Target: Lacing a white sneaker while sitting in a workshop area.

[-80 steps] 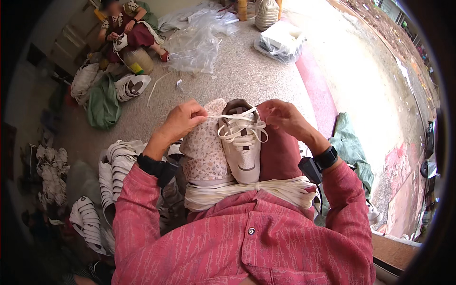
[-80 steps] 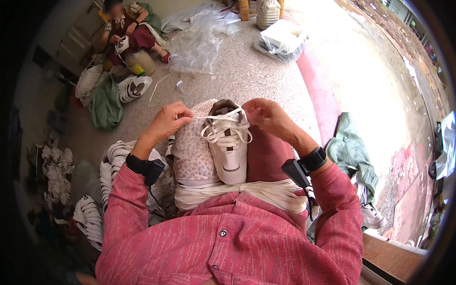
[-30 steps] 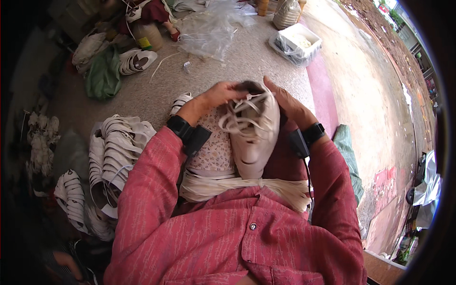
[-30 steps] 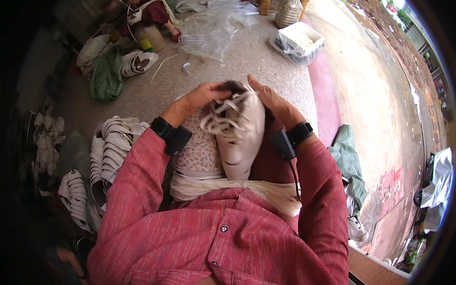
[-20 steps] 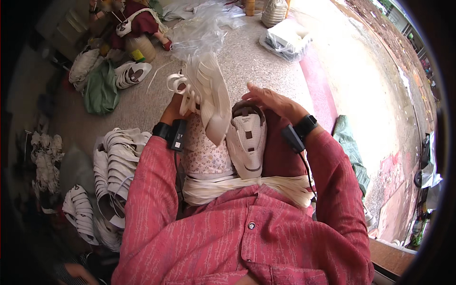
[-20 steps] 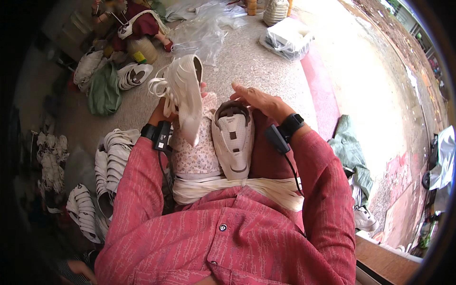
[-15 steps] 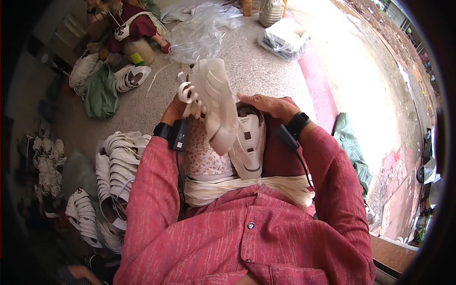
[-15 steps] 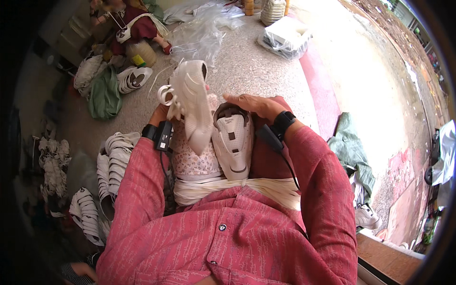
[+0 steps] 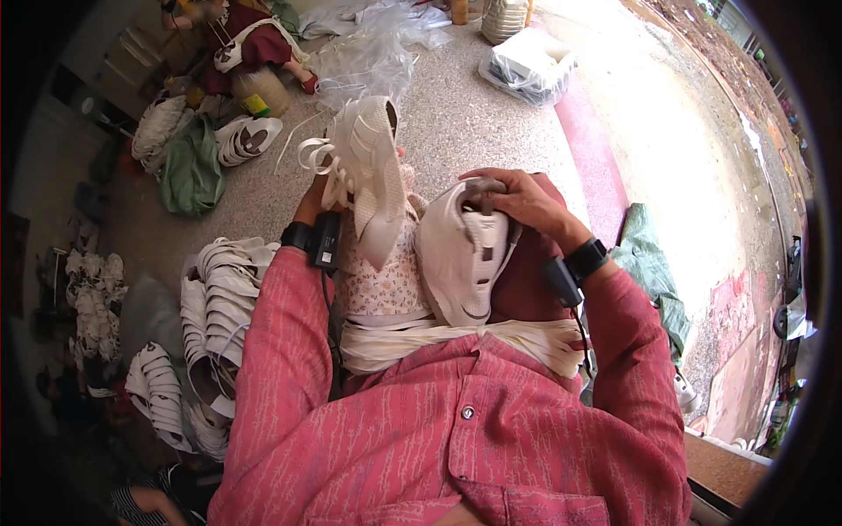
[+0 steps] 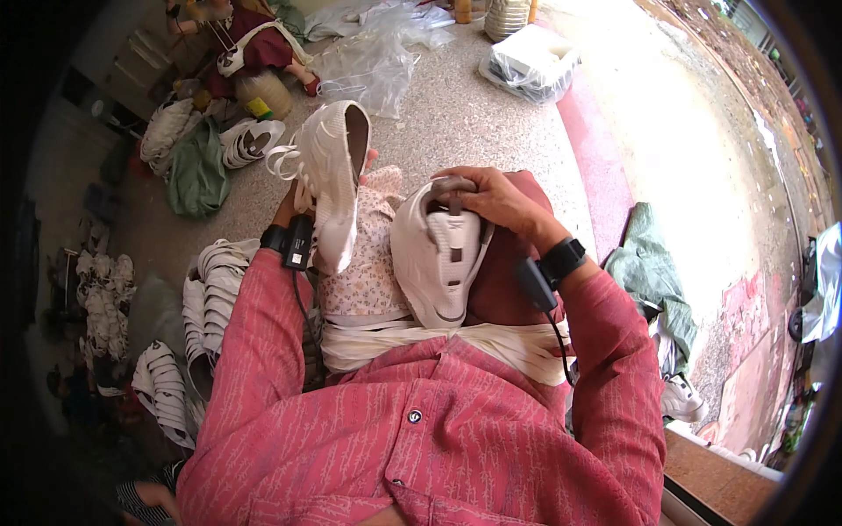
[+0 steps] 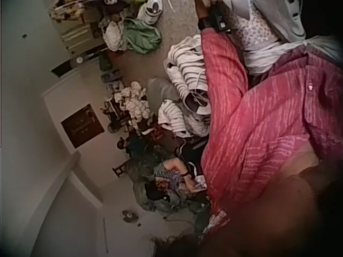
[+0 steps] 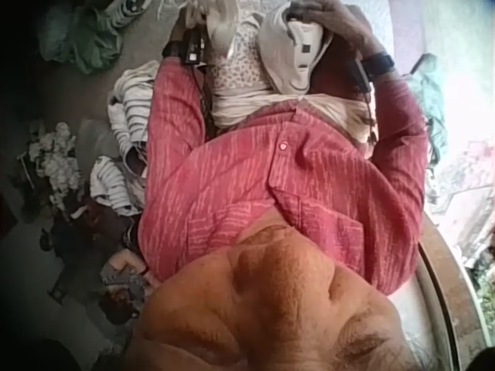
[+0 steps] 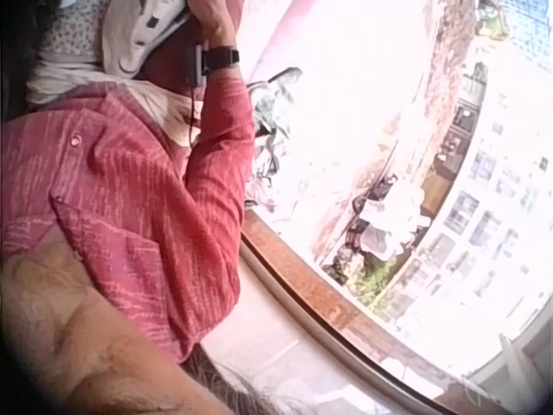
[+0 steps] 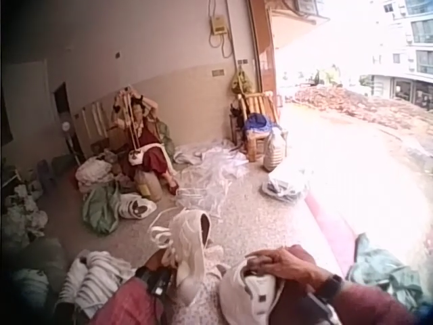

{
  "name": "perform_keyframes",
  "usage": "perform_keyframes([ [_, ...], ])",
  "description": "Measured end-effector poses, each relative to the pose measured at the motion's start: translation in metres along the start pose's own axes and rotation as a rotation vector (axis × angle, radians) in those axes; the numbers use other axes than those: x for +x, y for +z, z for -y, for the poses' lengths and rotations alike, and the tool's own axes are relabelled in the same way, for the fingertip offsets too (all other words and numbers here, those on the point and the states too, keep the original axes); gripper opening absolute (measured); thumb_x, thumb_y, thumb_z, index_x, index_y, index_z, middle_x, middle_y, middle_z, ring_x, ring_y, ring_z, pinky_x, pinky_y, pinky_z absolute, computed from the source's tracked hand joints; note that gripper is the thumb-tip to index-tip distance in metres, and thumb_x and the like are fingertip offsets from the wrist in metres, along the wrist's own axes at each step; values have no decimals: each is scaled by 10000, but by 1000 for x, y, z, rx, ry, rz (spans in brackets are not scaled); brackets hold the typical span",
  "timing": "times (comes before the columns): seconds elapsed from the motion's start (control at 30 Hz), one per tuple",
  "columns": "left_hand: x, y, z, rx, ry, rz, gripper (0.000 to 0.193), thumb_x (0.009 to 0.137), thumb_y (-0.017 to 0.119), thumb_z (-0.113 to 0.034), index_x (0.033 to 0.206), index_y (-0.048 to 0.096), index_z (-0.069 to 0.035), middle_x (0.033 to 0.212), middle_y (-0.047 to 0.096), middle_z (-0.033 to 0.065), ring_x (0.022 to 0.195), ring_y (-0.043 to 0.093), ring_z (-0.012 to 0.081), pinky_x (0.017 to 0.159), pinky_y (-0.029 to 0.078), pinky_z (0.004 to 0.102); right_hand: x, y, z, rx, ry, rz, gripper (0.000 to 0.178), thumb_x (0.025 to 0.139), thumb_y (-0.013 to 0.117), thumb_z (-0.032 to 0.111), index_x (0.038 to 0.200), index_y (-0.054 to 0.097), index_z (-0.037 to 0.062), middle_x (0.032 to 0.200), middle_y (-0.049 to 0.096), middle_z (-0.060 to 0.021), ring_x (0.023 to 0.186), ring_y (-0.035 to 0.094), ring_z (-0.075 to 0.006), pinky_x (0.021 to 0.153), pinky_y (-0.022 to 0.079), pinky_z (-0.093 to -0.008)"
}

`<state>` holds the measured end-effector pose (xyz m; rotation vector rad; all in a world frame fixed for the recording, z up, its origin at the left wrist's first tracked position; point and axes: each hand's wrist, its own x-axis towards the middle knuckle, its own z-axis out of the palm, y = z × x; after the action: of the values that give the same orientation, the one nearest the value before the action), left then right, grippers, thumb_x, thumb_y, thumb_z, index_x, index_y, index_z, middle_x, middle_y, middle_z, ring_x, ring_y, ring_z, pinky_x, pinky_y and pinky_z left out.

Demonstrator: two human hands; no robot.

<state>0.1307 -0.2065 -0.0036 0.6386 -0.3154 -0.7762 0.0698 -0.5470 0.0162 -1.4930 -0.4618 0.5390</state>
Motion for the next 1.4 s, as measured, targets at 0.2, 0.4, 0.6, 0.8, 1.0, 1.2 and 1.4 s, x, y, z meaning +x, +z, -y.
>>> perform_keyframes([
  [0.2, -13, 49, 9, 0, -182, -53, 537, 975, 479, -370, 1402, 397, -55, 1292, 527, 203, 1069, 617, 299, 788, 601, 385, -45, -12, 39, 163, -269, -69, 479, 834, 613, 86, 1296, 529, -10, 1242, 610, -134, 1144, 584, -198, 1008, 447, -329],
  [0.4, 12, 86, 2, -12, -364, -96, 529, 956, 539, -338, 1386, 430, -49, 1241, 572, 195, 1014, 648, 310, 771, 604, 397, -100, -3, 46, 583, -505, -609, 392, 983, 546, 261, 1284, 494, 15, 1225, 574, -166, 1037, 599, -207, 890, 502, -328],
  [0.6, 66, 75, 73, 1431, -217, -474, 316, 941, 568, -262, 1152, 603, -29, 1078, 678, 121, 963, 649, 247, 848, 495, 351, -80, 22, 83, -113, -540, -649, 289, 958, 522, 153, 1202, 548, 2, 1136, 601, -173, 1070, 586, -222, 913, 485, -330],
  [0.8, 75, 85, 76, 1774, -409, -521, 435, 887, 595, -335, 1219, 571, -56, 1161, 609, 262, 1081, 585, 407, 922, 453, 401, -15, -53, 26, -28, -48, -89, 333, 919, 557, 31, 1249, 561, -17, 1117, 638, -48, 1016, 574, -112, 895, 460, -239],
  [1.0, 51, 77, 71, 1135, -172, -266, 340, 944, 524, -170, 1243, 557, -12, 1185, 633, 125, 1083, 603, 259, 925, 468, 335, 41, -32, 7, -264, 8, -112, 247, 892, 549, 13, 1125, 629, 24, 987, 661, -37, 876, 604, -100, 778, 505, -247],
  [1.2, 21, 90, 55, 664, 214, -726, 353, 982, 525, -237, 1276, 546, -42, 1225, 587, 67, 1155, 517, 158, 1016, 382, 296, 57, 4, -19, -517, 21, -231, 293, 820, 516, 40, 1095, 612, 4, 974, 665, -237, 933, 648, -360, 789, 501, -414],
  [1.4, 31, 115, 107, 904, 273, -533, 390, 1009, 490, -293, 1279, 514, -12, 1243, 543, 59, 1159, 484, 144, 1034, 349, 283, 33, 62, -4, -715, -216, -455, 356, 912, 457, 200, 1178, 574, -5, 1111, 618, -230, 1042, 583, -382, 912, 459, -419],
])
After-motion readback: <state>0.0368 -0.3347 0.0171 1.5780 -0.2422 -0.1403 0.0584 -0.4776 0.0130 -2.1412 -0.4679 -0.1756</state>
